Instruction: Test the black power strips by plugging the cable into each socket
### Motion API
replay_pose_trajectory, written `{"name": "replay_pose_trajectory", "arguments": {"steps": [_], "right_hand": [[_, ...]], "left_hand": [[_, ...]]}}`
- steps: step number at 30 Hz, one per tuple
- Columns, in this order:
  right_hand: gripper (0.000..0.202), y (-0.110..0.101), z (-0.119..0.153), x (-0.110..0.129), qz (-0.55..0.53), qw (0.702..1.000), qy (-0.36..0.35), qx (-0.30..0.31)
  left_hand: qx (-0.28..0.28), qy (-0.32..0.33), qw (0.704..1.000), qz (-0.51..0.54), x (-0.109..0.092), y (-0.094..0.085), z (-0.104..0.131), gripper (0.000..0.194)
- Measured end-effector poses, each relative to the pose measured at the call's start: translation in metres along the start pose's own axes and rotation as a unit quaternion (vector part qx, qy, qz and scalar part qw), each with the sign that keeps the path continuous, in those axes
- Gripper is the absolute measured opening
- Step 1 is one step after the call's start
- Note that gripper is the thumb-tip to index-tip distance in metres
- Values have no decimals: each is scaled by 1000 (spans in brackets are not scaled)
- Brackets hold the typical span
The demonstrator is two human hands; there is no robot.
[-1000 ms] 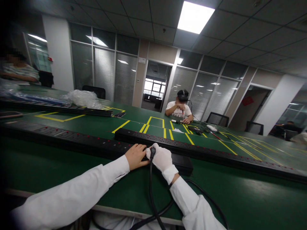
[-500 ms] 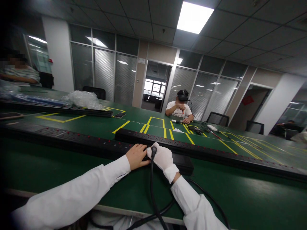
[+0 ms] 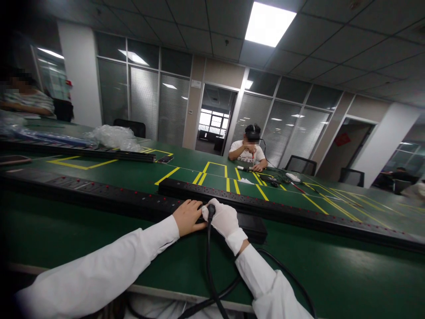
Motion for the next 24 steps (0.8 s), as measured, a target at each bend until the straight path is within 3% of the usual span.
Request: {"name": "replay_pose_trajectory", "arguments": {"steps": [8,17,24], "right_hand": [[29,4,-5,-6,-14,999,22,26],[34,1,-1,-3,28,999,4,-26],[32,0,1,-1,28,999,-2,-31]], "left_hand": [[-3,-2,1000,-4,1,0,0,53],[-8,5,1000,-11,-1,-1,0,58],[-6,6,1000,-9,-1,1,0,60]]}}
Point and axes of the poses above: each hand's wrist, its own z-axis away from the middle knuckle, its own y-axis out of the palm, x = y × z, the point moved 10 cm from there along -z, towards the middle knuckle, and after that the axes turned 12 degrees about -z, right-handed, at the moved point
